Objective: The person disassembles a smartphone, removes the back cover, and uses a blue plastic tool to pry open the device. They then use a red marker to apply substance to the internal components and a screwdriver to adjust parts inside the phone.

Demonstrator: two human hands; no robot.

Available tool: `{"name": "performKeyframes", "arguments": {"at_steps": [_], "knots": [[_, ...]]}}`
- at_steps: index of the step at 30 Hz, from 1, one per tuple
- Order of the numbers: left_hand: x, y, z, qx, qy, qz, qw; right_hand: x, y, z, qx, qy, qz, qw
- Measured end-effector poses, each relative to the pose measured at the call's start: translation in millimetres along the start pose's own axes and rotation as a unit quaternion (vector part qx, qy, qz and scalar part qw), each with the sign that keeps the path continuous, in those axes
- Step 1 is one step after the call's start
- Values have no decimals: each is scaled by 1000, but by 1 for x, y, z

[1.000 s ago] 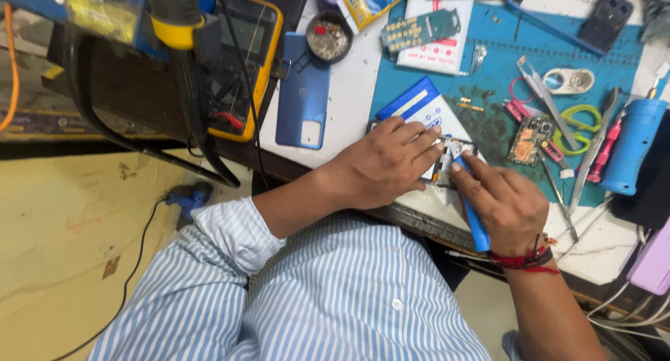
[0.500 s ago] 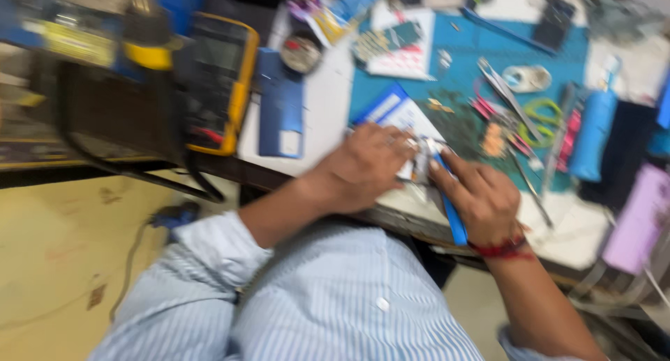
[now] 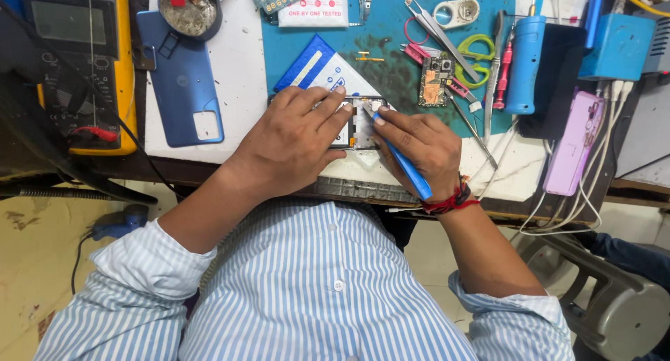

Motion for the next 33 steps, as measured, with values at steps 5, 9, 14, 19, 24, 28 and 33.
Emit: {"name": "performKeyframes", "arguments": {"at_steps": [5, 9, 14, 19, 24, 28, 33], "knots": [[0, 0, 1, -7, 2, -1, 1000, -1, -1, 1, -15, -9, -2, 1000], [0, 0, 1, -10, 0, -1, 1000, -2, -4, -1, -35, -10, -14, 999], [-1, 1, 1, 10, 9, 12, 1000, -3, -7, -2, -54, -19, -26, 998], [-4, 2, 5, 22, 0, 18, 1000, -4, -11, -1, -82, -30, -29, 996], [0, 3, 4, 53, -9, 18, 998, 0, -17, -2, -147, -79, -42, 985], [2, 5, 1, 50, -10, 15, 999, 4, -21, -4, -171, -105, -55, 978], [0, 5, 5, 70, -3, 9, 998, 3, -19, -4, -181, -82, -50, 979]]}}
Point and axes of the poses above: each hand's wrist, its own x-axis towards the middle knuckle, its own z-axis out of the palm, y = z × x, the point moved 6 cm from there along x, towards the middle knuckle, and after that the axes turned 13 degrees about -y, right-handed, at the moved point
